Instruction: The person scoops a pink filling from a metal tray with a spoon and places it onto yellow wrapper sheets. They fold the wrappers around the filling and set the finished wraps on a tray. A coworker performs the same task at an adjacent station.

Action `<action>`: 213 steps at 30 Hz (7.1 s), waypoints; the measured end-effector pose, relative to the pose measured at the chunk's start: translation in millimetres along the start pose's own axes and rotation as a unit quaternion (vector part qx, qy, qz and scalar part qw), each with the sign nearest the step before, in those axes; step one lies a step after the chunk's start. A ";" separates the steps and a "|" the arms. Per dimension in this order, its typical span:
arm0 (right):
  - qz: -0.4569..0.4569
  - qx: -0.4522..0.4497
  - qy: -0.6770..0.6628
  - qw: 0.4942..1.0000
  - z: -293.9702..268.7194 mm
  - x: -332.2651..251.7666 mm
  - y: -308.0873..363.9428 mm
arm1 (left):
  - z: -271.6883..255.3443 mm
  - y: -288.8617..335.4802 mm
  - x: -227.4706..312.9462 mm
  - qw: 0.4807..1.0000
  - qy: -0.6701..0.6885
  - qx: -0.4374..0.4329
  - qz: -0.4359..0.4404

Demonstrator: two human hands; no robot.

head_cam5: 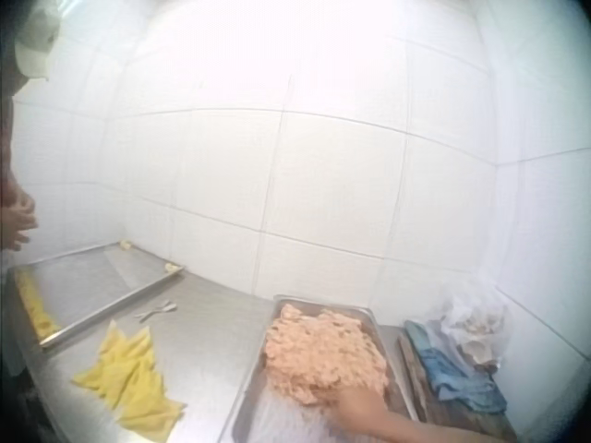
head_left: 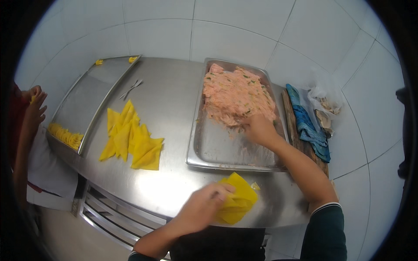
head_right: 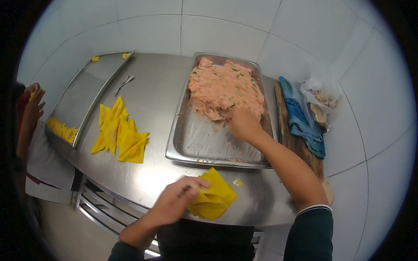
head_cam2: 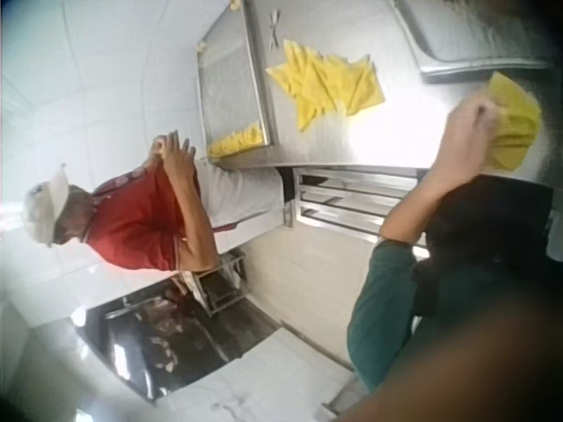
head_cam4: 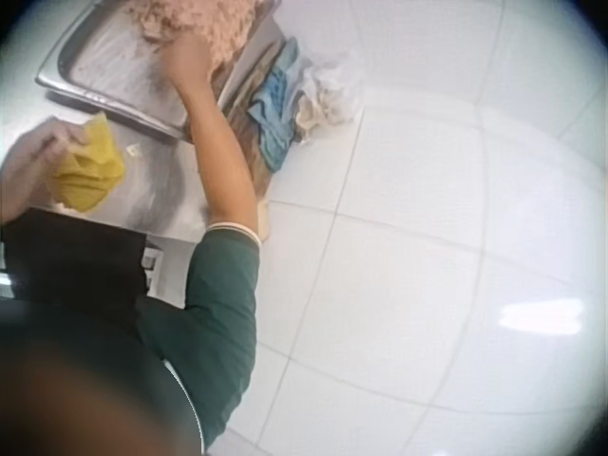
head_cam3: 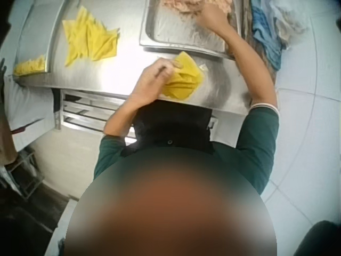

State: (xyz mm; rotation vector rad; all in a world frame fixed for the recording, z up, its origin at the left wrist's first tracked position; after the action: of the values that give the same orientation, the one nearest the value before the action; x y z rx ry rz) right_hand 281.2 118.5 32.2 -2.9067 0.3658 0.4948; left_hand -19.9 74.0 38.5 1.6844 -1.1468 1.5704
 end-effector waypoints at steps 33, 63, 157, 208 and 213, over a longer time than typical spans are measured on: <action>0.139 0.088 -0.803 0.573 -41.6 -49.2 240.3 | -16.5 -42.3 34.1 0.942 0.322 0.048 -0.078; -0.082 0.256 -0.195 0.943 -32.5 -91.4 261.1 | 54.6 -7.3 -11.5 0.856 0.469 0.176 -0.124; -0.069 0.102 0.112 0.986 -13.9 -24.5 -6.3 | 40.1 -5.4 -6.7 0.930 -0.316 -0.146 0.121; -0.170 0.180 -0.251 0.936 -19.6 -98.1 245.1 | 69.5 11.3 -10.0 0.865 0.438 0.103 -0.224; -0.036 0.249 -0.347 0.903 -29.1 -93.8 242.9 | 80.0 24.5 -7.2 0.918 0.383 0.046 -0.097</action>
State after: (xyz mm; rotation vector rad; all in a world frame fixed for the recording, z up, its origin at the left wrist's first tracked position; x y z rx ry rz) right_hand 139.2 -99.7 61.2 -2.0702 0.2240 1.1663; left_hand -1.0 -4.5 15.3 1.0056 -0.4879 1.9058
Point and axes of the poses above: each hand's wrist, its own y-axis away from the middle knuckle, its own z-axis out of the palm, x = y × z, the point moved 4 cm from there along -y, towards the middle knuckle, and after that the axes turned 5 degrees about -y, right-handed, at the moved point
